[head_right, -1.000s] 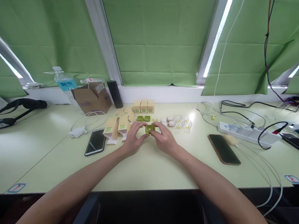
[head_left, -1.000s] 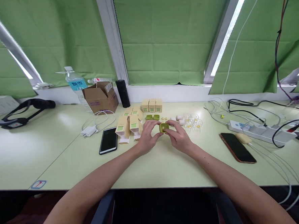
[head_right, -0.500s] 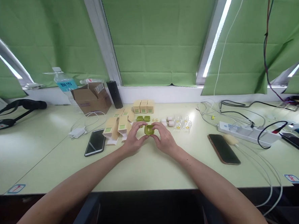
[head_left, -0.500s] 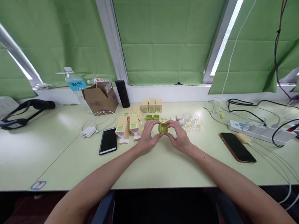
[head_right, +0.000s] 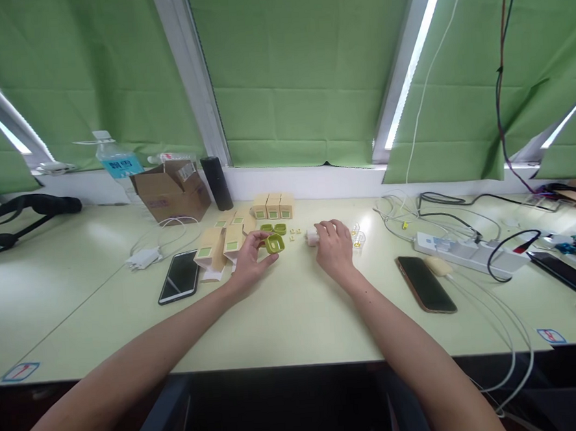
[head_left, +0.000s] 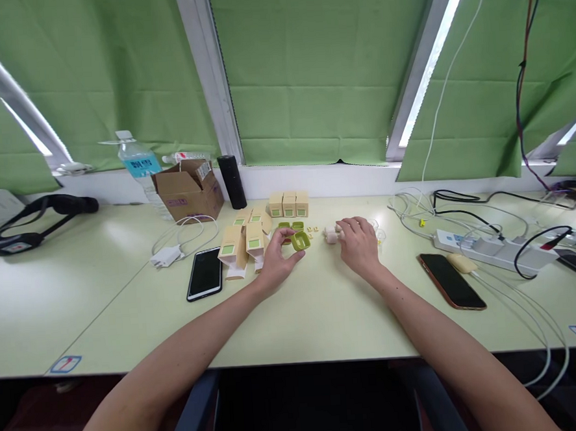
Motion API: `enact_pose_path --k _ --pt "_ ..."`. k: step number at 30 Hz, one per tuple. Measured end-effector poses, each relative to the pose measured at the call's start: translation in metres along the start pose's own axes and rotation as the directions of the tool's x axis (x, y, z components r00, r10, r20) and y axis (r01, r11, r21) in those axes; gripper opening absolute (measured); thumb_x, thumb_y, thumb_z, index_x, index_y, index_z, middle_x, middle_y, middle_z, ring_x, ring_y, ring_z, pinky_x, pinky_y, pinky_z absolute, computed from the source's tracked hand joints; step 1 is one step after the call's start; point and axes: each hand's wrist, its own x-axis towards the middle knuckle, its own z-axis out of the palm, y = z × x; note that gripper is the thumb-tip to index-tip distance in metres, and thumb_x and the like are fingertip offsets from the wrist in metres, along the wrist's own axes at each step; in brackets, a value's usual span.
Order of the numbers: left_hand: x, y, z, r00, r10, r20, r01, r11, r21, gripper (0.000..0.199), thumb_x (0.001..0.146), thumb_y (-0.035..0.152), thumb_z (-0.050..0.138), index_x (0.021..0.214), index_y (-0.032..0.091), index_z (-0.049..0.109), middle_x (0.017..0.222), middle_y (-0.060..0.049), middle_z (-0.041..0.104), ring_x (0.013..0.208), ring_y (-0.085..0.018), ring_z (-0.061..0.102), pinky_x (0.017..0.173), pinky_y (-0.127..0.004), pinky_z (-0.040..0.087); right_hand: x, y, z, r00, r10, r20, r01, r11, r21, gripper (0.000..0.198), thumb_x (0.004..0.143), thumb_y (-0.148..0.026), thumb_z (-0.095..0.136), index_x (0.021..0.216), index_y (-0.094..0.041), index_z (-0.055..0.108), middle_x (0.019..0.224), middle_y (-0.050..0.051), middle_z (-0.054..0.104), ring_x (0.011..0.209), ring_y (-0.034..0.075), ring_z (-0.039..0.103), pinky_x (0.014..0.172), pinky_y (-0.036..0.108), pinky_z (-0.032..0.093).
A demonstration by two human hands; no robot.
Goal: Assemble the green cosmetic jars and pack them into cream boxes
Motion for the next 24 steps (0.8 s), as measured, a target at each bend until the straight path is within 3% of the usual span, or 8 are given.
enact_pose_path --k 7,11,15,18,21,24 --pt "-0.001 0.002 0.001 0.999 0.026 0.02 -0.027 0.999 0.028 0.04 0.081 0.024 0.076 0.116 0.025 0.056 0.124 -0.009 0.065 0.116 -0.024 0.063 0.107 -0.046 0.049 -0.003 0.026 0.017 0.985 0.049 0.163 -0.004 0.964 -0.266 0.036 0.082 -0.007 0.057 0.111 -0.017 0.074 0.125 0.019 0.067 0.127 0.04 0.046 0.104 0.057 0.037" --pt "-0.003 0.004 0.001 0.999 0.032 0.03 -0.033 0.998 0.044 0.04 0.081 0.023 0.076 0.117 0.025 0.057 0.125 -0.009 0.065 0.117 -0.025 0.063 0.107 -0.047 0.049 -0.004 0.03 0.022 0.985 0.033 0.169 0.017 0.959 -0.282 0.031 0.082 -0.006 0.054 0.098 -0.019 0.078 0.118 0.02 0.069 0.124 0.039 0.047 0.102 0.059 0.038" --pt "-0.004 0.006 0.001 0.999 0.041 0.033 -0.043 0.997 0.066 0.04 0.082 0.023 0.075 0.117 0.025 0.057 0.124 -0.009 0.065 0.119 -0.026 0.063 0.107 -0.047 0.049 0.0 0.027 0.018 0.992 0.054 0.113 -0.024 0.966 -0.256 0.029 0.086 -0.005 0.051 0.097 -0.016 0.075 0.112 0.02 0.07 0.122 0.038 0.049 0.102 0.056 0.037" --pt "-0.004 0.008 0.001 0.999 0.034 0.031 -0.036 0.997 0.068 0.04 0.082 0.023 0.075 0.118 0.025 0.056 0.124 -0.01 0.065 0.12 -0.026 0.064 0.108 -0.049 0.049 0.007 0.017 0.008 0.997 0.075 0.026 -0.07 0.985 -0.155 0.024 0.091 -0.01 0.053 0.105 -0.016 0.071 0.115 0.018 0.071 0.123 0.037 0.051 0.102 0.054 0.037" --pt "-0.003 0.011 0.001 0.998 0.049 0.033 -0.05 0.998 0.036 0.04 0.082 0.019 0.074 0.116 0.025 0.055 0.127 -0.01 0.067 0.125 -0.026 0.063 0.113 -0.051 0.046 0.011 0.001 -0.005 0.984 0.161 -0.072 -0.156 0.985 0.068 0.018 0.094 -0.024 0.061 0.11 -0.019 0.067 0.115 0.015 0.073 0.117 0.035 0.057 0.1 0.052 0.04" --pt "-0.003 0.013 0.001 0.998 0.062 0.023 -0.062 0.998 0.032 0.04 0.081 0.016 0.073 0.115 0.025 0.054 0.128 -0.01 0.068 0.127 -0.025 0.063 0.114 -0.05 0.045 0.01 -0.021 -0.016 0.945 0.318 -0.082 -0.262 0.879 0.398 0.024 0.094 -0.041 0.066 0.106 -0.021 0.065 0.107 0.011 0.074 0.103 0.03 0.064 0.091 0.047 0.047"
